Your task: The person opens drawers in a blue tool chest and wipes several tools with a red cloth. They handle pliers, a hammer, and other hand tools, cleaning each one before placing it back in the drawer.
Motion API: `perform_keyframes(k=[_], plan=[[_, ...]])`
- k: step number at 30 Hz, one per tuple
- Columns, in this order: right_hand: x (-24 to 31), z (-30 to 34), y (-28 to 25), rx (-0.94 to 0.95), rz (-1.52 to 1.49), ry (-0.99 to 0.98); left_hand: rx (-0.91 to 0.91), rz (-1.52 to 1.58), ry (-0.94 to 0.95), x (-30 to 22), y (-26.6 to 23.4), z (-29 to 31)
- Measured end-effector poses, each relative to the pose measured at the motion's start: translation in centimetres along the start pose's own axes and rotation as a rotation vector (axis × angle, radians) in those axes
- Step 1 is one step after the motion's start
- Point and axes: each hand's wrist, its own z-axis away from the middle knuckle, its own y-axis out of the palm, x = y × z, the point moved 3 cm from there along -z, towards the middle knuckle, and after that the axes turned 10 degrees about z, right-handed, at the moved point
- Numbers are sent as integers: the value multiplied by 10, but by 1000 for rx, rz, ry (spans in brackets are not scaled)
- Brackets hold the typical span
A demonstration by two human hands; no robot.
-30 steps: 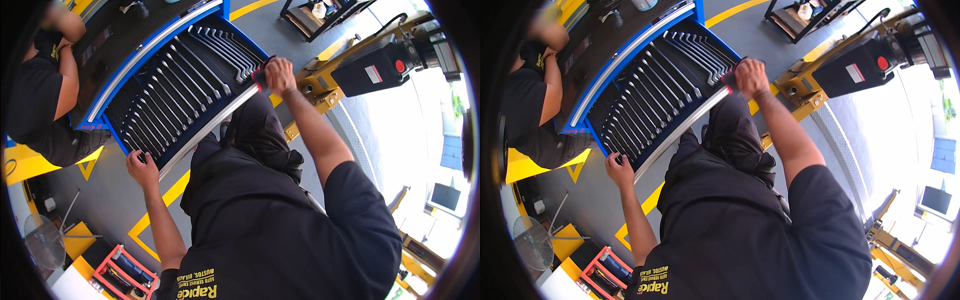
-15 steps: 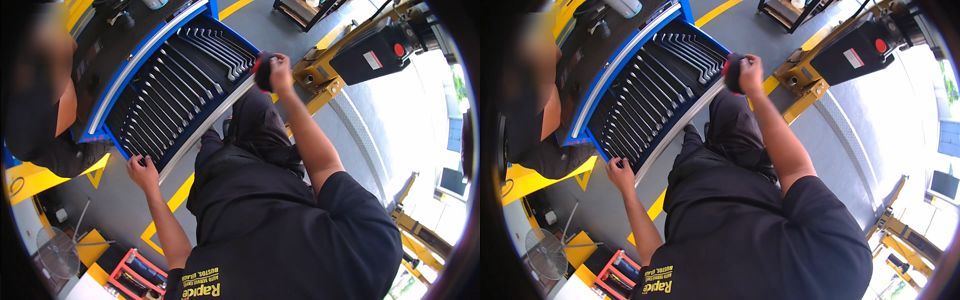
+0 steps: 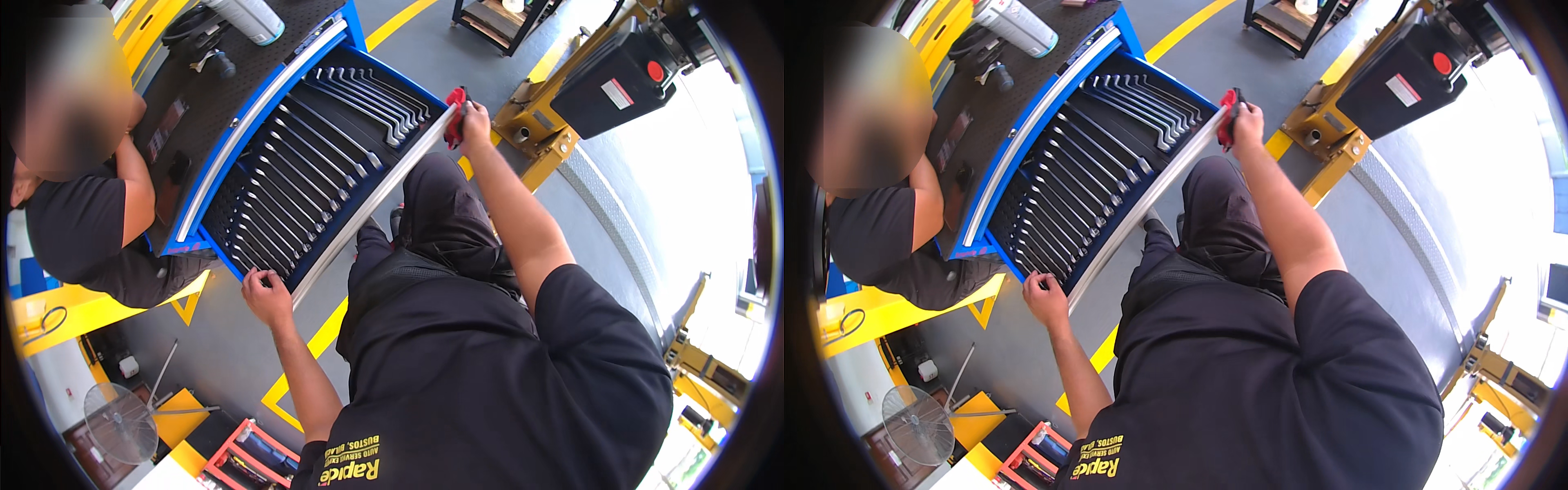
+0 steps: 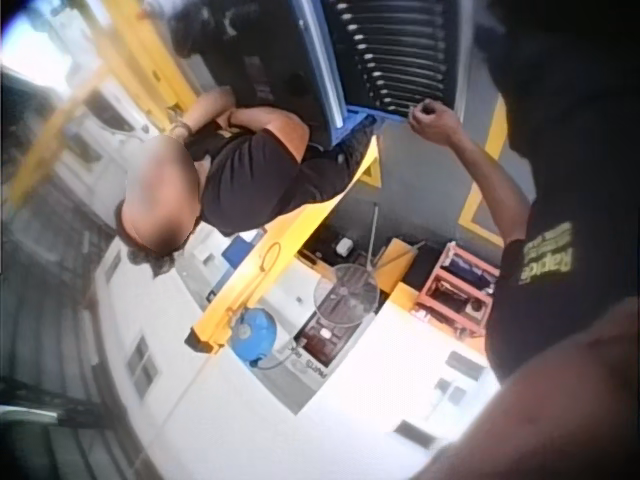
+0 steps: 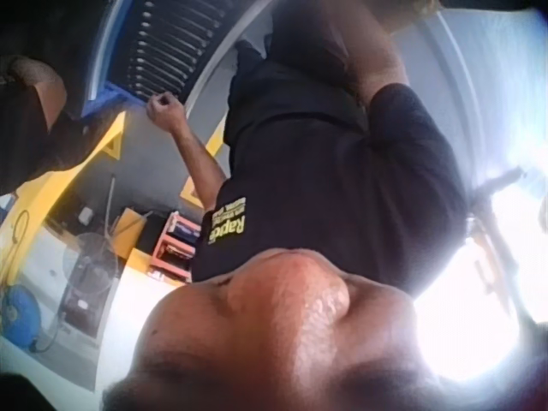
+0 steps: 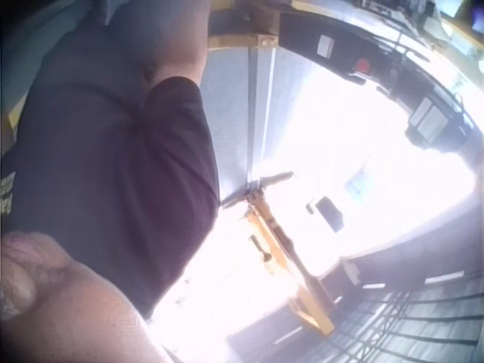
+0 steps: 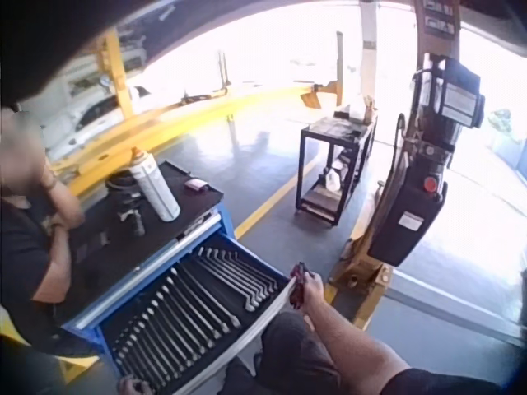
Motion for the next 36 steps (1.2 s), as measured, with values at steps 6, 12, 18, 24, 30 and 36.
perform_keyframes(k=[6,12,18,24,30,36], plan=[[-18,0,-50,208,-348,298,-98,55,134,-2,0,-11],[-66,5,-116,150,-263,348,-131,46,114,16,11,-57],[-115,39,-196,-51,-153,491,-187,-56,259,-4,11,-129],[-174,56,-279,-85,103,612,-164,1255,-795,-30,50,-163],[-168,77,-277,-29,275,647,34,1397,-1203,-5,78,-157],[-170,63,-259,122,361,638,65,1820,-1034,22,84,-209]])
